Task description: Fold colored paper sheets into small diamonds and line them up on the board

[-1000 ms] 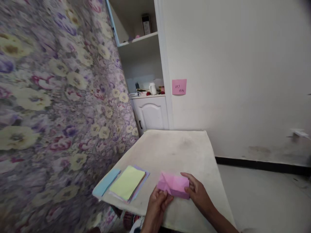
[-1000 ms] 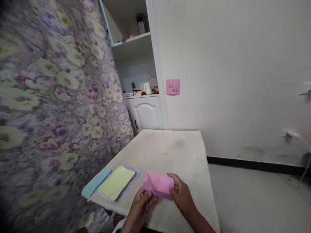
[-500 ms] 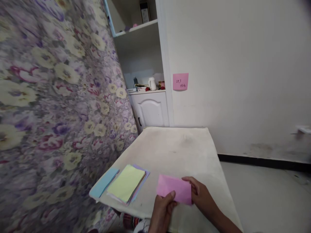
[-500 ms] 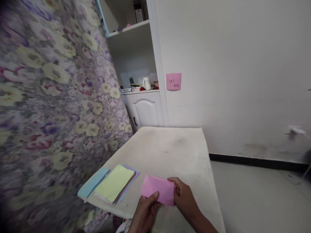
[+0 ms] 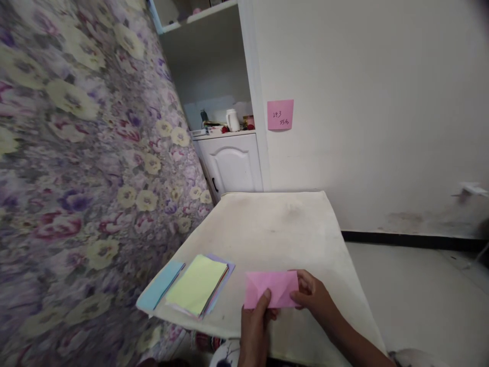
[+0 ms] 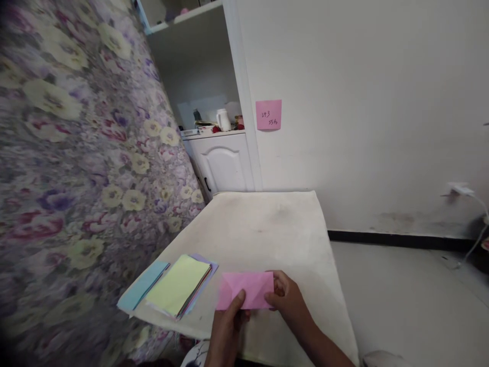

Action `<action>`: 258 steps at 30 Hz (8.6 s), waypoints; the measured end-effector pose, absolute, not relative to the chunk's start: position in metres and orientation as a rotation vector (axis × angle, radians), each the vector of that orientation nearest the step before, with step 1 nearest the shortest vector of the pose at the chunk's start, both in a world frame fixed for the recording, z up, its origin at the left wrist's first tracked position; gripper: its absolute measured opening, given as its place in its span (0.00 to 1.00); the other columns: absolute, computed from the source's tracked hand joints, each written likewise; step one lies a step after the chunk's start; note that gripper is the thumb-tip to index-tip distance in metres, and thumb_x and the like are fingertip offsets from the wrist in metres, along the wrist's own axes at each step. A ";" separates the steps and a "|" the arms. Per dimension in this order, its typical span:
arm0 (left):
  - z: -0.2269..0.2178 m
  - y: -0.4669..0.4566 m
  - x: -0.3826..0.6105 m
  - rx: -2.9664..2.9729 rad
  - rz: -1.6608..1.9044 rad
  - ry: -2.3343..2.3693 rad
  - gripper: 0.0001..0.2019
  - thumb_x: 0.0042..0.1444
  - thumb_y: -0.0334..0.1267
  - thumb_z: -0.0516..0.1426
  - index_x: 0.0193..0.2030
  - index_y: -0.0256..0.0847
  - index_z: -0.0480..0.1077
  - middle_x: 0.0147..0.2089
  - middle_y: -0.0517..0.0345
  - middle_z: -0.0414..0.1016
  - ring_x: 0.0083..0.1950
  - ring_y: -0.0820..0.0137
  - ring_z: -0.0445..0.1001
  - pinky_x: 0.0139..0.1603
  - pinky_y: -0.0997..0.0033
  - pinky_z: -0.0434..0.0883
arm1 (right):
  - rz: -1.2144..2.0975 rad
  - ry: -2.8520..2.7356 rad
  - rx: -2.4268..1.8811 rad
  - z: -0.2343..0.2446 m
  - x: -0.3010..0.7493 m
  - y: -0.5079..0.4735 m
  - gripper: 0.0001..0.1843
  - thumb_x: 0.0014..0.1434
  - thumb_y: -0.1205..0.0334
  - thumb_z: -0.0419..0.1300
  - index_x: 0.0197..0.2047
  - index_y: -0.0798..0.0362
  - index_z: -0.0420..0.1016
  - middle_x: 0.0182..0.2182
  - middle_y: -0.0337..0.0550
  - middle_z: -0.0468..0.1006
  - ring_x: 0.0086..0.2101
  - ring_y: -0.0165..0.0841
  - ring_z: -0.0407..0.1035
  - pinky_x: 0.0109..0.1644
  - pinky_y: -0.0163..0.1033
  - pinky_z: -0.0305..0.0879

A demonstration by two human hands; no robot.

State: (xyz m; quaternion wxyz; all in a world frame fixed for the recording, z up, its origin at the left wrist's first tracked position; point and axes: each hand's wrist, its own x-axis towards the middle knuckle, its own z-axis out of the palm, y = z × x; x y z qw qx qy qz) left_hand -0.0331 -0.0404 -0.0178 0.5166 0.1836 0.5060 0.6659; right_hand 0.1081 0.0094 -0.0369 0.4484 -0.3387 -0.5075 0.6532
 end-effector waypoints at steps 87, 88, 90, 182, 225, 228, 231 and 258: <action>-0.034 -0.021 -0.013 0.890 1.205 1.084 0.12 0.49 0.44 0.59 0.27 0.36 0.67 0.22 0.64 0.63 0.23 0.77 0.59 0.22 0.80 0.58 | 1.424 -1.596 -1.067 -0.017 0.135 0.014 0.13 0.51 0.57 0.59 0.21 0.56 0.65 0.17 0.33 0.61 0.21 0.25 0.55 0.24 0.31 0.49; -0.034 -0.021 -0.013 0.895 1.212 1.095 0.12 0.49 0.44 0.59 0.26 0.36 0.66 0.21 0.65 0.63 0.23 0.78 0.58 0.22 0.80 0.58 | 1.440 -1.579 -1.046 -0.015 0.135 0.013 0.15 0.52 0.55 0.57 0.21 0.56 0.65 0.17 0.33 0.61 0.21 0.25 0.55 0.24 0.31 0.50; -0.034 -0.021 -0.012 0.908 1.234 1.133 0.12 0.50 0.44 0.59 0.25 0.37 0.64 0.20 0.66 0.61 0.23 0.78 0.57 0.22 0.80 0.57 | 1.436 -1.552 -1.050 -0.012 0.135 0.013 0.18 0.56 0.52 0.53 0.21 0.56 0.65 0.17 0.33 0.59 0.20 0.25 0.54 0.24 0.31 0.50; -0.003 -0.031 -0.008 1.297 1.038 1.058 0.13 0.54 0.36 0.53 0.45 0.41 0.72 0.29 0.58 0.71 0.34 0.66 0.68 0.37 0.70 0.64 | 0.855 -1.845 -0.916 0.023 0.150 -0.006 0.09 0.49 0.74 0.57 0.31 0.51 0.70 0.49 0.47 0.64 0.49 0.39 0.61 0.47 0.43 0.65; 0.000 -0.030 -0.007 1.384 1.233 1.065 0.11 0.54 0.38 0.56 0.43 0.43 0.74 0.43 0.55 0.74 0.46 0.63 0.71 0.47 0.66 0.68 | 0.196 -2.092 -0.787 0.013 0.143 -0.016 0.13 0.56 0.75 0.54 0.36 0.47 0.74 0.39 0.43 0.71 0.40 0.36 0.62 0.42 0.44 0.59; 0.000 -0.029 -0.006 1.397 1.225 1.090 0.10 0.54 0.38 0.56 0.42 0.42 0.74 0.43 0.54 0.75 0.46 0.63 0.71 0.47 0.67 0.68 | 0.235 -2.128 -0.757 0.013 0.143 -0.015 0.14 0.57 0.75 0.54 0.39 0.46 0.73 0.38 0.40 0.73 0.37 0.34 0.62 0.41 0.43 0.57; 0.000 -0.029 -0.006 1.413 1.226 1.103 0.10 0.55 0.40 0.55 0.41 0.41 0.74 0.42 0.54 0.75 0.45 0.63 0.72 0.46 0.67 0.68 | 0.265 -2.156 -0.745 0.012 0.142 -0.014 0.13 0.58 0.74 0.53 0.38 0.46 0.72 0.37 0.39 0.74 0.35 0.33 0.63 0.40 0.43 0.55; -0.013 -0.033 -0.011 1.358 1.206 1.195 0.20 0.55 0.37 0.54 0.55 0.44 0.64 0.54 0.55 0.71 0.53 0.65 0.70 0.55 0.67 0.65 | 0.157 -2.206 -0.747 0.012 0.140 -0.015 0.13 0.59 0.73 0.50 0.31 0.51 0.71 0.41 0.43 0.76 0.37 0.32 0.67 0.38 0.39 0.55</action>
